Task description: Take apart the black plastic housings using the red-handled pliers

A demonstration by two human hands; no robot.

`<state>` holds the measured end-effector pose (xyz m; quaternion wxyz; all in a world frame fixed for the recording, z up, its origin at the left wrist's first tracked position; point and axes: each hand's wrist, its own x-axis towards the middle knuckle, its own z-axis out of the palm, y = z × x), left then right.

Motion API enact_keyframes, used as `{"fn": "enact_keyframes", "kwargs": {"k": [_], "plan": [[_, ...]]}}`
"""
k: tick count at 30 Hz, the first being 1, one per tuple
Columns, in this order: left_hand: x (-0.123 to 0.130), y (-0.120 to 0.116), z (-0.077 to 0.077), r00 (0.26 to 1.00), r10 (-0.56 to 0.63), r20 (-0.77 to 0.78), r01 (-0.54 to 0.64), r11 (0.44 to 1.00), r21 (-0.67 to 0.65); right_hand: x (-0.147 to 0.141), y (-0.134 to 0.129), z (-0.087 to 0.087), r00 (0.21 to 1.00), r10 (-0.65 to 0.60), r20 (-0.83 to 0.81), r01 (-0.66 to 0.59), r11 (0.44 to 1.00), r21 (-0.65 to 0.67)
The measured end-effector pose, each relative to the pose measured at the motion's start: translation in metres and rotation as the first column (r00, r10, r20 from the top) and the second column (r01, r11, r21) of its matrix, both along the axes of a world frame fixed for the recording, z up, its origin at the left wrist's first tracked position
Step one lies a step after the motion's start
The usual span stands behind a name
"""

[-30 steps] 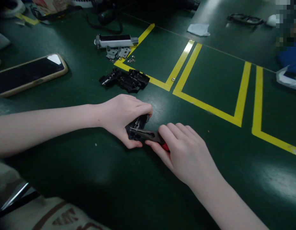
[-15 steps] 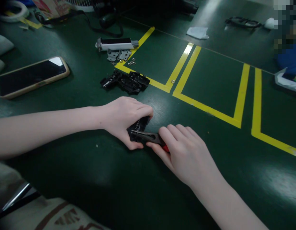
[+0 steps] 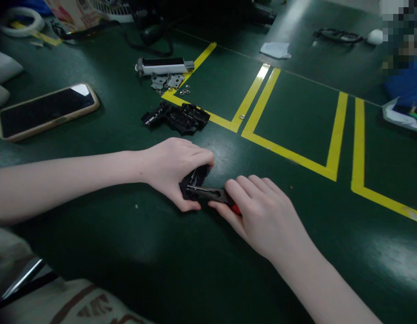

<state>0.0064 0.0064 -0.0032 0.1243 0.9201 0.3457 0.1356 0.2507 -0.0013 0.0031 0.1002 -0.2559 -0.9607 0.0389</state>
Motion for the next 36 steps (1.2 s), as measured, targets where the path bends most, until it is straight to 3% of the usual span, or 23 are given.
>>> {"fn": "enact_keyframes", "kwargs": {"k": [36], "plan": [[0.0014,0.0004,-0.0027,1.0,-0.03,-0.009,0.03,0.998,0.048,-0.0045,-0.0016,-0.0012,0.999,0.037,-0.003,-0.037,0.993,0.113]]}}
